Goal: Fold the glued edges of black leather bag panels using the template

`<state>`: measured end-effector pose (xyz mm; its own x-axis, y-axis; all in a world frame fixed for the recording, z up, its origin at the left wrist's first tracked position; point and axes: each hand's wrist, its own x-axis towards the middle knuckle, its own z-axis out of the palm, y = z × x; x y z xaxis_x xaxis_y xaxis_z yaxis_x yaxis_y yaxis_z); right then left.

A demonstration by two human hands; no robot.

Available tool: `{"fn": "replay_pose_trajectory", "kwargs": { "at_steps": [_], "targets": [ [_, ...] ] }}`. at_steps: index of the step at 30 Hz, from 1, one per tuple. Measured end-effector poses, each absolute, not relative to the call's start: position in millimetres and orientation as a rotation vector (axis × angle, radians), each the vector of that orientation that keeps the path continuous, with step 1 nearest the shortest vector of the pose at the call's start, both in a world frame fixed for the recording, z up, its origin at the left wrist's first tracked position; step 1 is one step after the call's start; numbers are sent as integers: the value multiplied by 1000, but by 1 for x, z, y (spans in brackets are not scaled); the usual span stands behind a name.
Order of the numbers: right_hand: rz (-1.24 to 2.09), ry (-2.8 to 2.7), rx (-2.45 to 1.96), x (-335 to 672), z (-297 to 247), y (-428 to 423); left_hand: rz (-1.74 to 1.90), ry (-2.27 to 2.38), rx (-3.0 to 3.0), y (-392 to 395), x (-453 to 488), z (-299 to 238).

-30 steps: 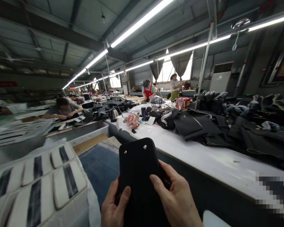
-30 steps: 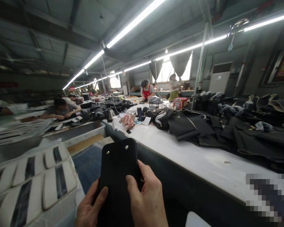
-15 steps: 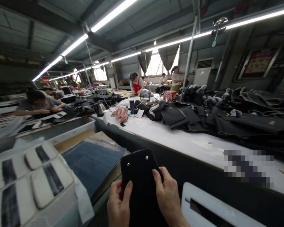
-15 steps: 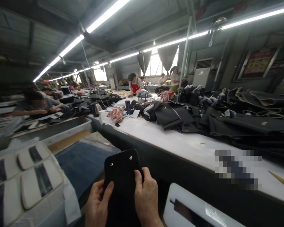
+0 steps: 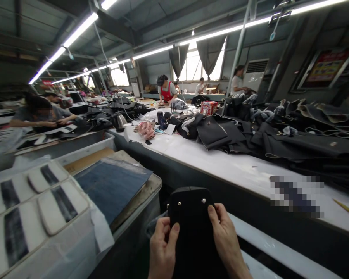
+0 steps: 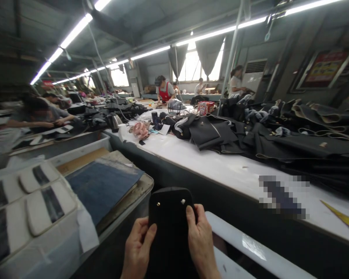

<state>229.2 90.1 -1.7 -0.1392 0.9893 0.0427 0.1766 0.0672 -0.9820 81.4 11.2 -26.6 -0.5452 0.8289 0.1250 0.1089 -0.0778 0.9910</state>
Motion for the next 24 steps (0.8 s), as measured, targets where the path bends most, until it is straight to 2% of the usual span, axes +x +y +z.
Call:
{"fn": "replay_pose_trajectory", "kwargs": {
  "at_steps": [7, 12, 14, 16, 19, 21, 24],
  "targets": [
    [1084, -1515, -1233, 241, -2, 102, 1542, 1661, 1150, 16, 75, -25],
    [1098, -1651, -1072, 224, 1, 83, 1600, 1796, 1493, 31, 22, 42],
    [1127, -1734, -993, 211, 6, 76, 1417, 1613, 1705, 42, 5, 78],
    [1172, -1820, -909, 198, 12, 70, 1050, 1391, 1874, 53, -5, 102],
    [1285, -1904, -845, 185, 20, 66, 584, 1222, 1860, 64, -15, 109],
    [1404, -1936, -861, 187, 17, 66, 511, 1239, 1772, 62, -23, 100],
    [1484, -1945, -993, 209, -10, 64, 643, 1369, 1659, 39, -37, 87]
  ]
}}
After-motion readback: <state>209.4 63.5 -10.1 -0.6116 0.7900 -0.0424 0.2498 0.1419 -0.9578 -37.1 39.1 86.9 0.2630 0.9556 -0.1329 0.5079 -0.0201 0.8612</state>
